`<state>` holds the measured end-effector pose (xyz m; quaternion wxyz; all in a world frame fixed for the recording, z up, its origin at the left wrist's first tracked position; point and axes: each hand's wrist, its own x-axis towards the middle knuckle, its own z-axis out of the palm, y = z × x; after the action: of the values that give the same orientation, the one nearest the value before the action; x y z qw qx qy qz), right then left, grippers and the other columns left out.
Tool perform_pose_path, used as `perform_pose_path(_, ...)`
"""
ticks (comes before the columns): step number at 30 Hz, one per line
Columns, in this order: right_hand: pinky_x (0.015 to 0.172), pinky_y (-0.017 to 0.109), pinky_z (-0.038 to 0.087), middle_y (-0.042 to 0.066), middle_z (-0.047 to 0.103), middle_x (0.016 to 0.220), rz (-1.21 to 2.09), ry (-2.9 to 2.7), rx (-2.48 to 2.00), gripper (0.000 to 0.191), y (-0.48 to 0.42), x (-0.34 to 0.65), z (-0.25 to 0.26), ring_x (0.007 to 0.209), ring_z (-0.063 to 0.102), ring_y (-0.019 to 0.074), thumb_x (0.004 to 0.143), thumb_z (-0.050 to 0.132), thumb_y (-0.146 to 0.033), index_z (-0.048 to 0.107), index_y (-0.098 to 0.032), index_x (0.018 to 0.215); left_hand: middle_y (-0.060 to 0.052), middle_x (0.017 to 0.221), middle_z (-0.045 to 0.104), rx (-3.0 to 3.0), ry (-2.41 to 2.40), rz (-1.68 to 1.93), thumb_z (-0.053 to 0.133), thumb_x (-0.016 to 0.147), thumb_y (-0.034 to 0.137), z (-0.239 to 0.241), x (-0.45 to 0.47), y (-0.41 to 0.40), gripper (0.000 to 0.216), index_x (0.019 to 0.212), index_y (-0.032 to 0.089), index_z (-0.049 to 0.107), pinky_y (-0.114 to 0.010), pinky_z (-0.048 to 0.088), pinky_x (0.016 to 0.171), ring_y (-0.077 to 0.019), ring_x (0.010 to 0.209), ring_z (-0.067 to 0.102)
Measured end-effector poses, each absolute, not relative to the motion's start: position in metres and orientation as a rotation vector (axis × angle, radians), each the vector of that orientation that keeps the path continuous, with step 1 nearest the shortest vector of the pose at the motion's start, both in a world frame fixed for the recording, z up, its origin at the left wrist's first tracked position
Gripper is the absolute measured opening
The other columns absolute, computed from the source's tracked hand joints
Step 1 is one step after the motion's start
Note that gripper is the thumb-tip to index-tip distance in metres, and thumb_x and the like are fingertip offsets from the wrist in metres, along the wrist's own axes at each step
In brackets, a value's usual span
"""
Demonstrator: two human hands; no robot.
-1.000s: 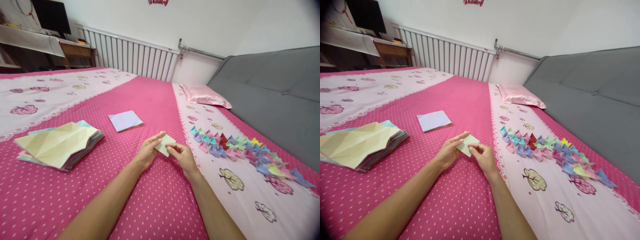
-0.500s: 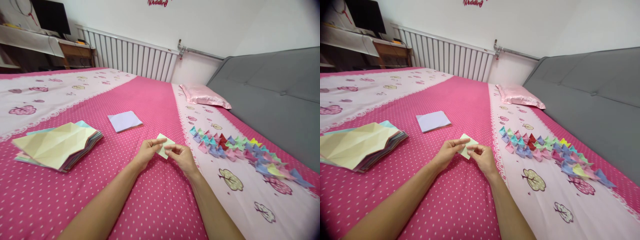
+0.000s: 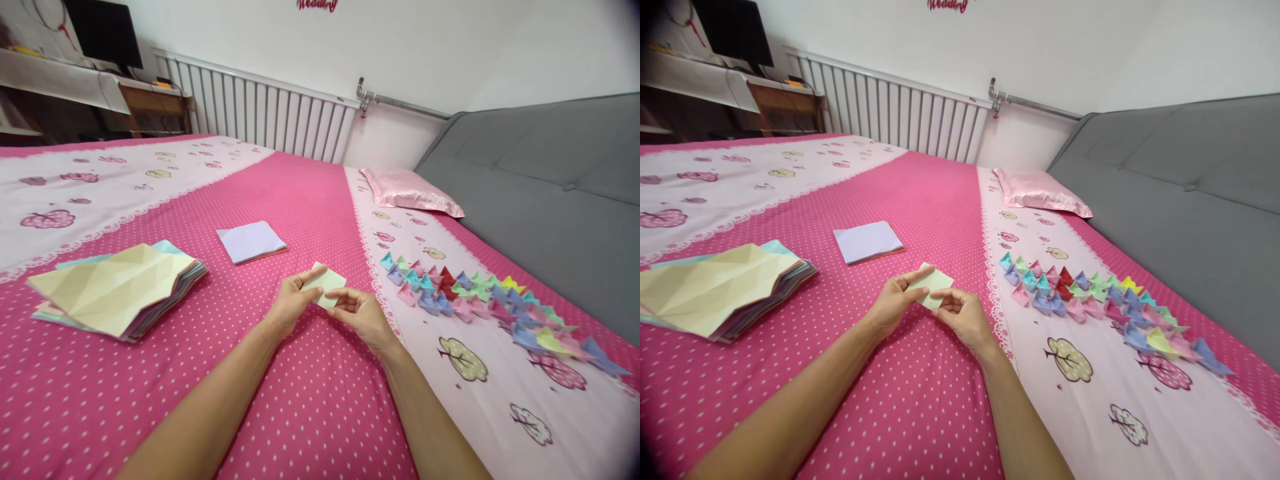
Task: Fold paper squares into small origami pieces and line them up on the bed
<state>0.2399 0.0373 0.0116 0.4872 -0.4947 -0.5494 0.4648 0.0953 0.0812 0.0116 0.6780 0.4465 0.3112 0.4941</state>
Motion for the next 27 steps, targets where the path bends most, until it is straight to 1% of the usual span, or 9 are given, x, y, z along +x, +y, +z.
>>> perform_pose_path(2,0.069,0.030,0.049,0.002,0.064,0.071,1.160,-1.388,-1.192,0.031,0.036,0.243,0.012,0.068,0.060,0.0141,0.060,0.071,-0.023,0.066,-0.016,0.090,-0.010,0.093,0.067,0.991,0.725,1.120,0.059,0.058,0.005,0.014,0.094,0.082,0.055,0.113,0.013,0.059,-0.025,0.044,0.066,-0.0138,0.073,0.060)
perform_pose_path(4,0.073,0.033,0.049,0.005,0.066,0.079,1.207,-1.446,-1.189,0.028,0.035,0.248,0.013,0.075,0.062,0.0165,0.061,0.070,-0.022,0.066,-0.016,0.088,-0.008,0.084,0.068,0.989,0.746,1.122,0.053,0.057,0.003,0.017,0.093,0.082,0.057,0.113,0.012,0.059,-0.023,0.043,0.062,-0.0121,0.066,0.058)
perform_pose_path(7,0.079,0.036,0.048,0.008,0.064,0.102,1.150,-1.453,-1.207,0.015,0.035,0.256,0.018,0.086,0.062,0.0192,0.064,0.067,-0.020,0.067,-0.018,0.079,-0.006,0.076,0.068,0.962,0.756,1.114,0.049,0.056,0.004,0.020,0.092,0.083,0.056,0.111,0.010,0.061,-0.021,0.042,0.057,-0.0099,0.059,0.056)
perform_pose_path(9,0.081,0.035,0.047,0.008,0.057,0.116,1.024,-1.405,-1.207,0.009,0.036,0.259,0.021,0.094,0.060,0.0205,0.066,0.065,-0.020,0.066,-0.018,0.074,-0.007,0.078,0.068,0.932,0.760,1.115,0.049,0.056,0.005,0.021,0.091,0.083,0.052,0.107,0.009,0.063,-0.020,0.042,0.055,-0.0096,0.058,0.055)
perform_pose_path(11,0.084,0.035,0.046,0.008,0.051,0.124,0.929,-1.365,-1.190,0.010,0.037,0.261,0.023,0.102,0.056,0.0212,0.068,0.064,-0.021,0.066,-0.019,0.078,-0.009,0.087,0.068,0.902,0.755,1.119,0.049,0.057,0.007,0.020,0.091,0.084,0.048,0.103,0.008,0.065,-0.020,0.043,0.057,-0.0110,0.063,0.057)
perform_pose_path(14,0.088,0.035,0.044,0.008,0.047,0.127,0.856,-1.372,-1.169,0.019,0.038,0.261,0.023,0.110,0.051,0.0217,0.070,0.064,-0.023,0.066,-0.022,0.088,-0.012,0.100,0.065,0.860,0.722,1.088,0.048,0.061,0.010,0.019,0.091,0.084,0.044,0.101,0.008,0.065,-0.023,0.046,0.061,-0.0150,0.074,0.059)
perform_pose_path(16,0.089,0.035,0.044,0.007,0.047,0.128,0.827,-1.402,-1.171,0.021,0.039,0.259,0.022,0.116,0.046,0.0222,0.072,0.063,-0.024,0.066,-0.023,0.092,-0.012,0.104,0.064,0.843,0.704,1.053,0.047,0.063,0.013,0.019,0.091,0.083,0.043,0.102,0.007,0.065,-0.025,0.047,0.062,-0.0165,0.076,0.059)
perform_pose_path(19,0.089,0.034,0.044,0.007,0.046,0.127,0.823,-1.434,-1.177,0.020,0.039,0.258,0.020,0.119,0.042,0.0221,0.073,0.062,-0.024,0.067,-0.024,0.092,-0.013,0.104,0.064,0.832,0.695,1.024,0.045,0.063,0.013,0.018,0.091,0.083,0.045,0.103,0.005,0.064,-0.026,0.047,0.063,-0.0175,0.076,0.059)
perform_pose_path(27,0.091,0.036,0.043,0.007,0.047,0.125,0.813,-1.452,-1.178,0.019,0.040,0.258,0.018,0.119,0.042,0.0223,0.075,0.061,-0.030,0.068,-0.025,0.091,-0.014,0.103,0.064,0.824,0.688,1.014,0.044,0.064,0.013,0.019,0.092,0.082,0.046,0.106,0.004,0.062,-0.027,0.048,0.063,-0.0179,0.076,0.058)
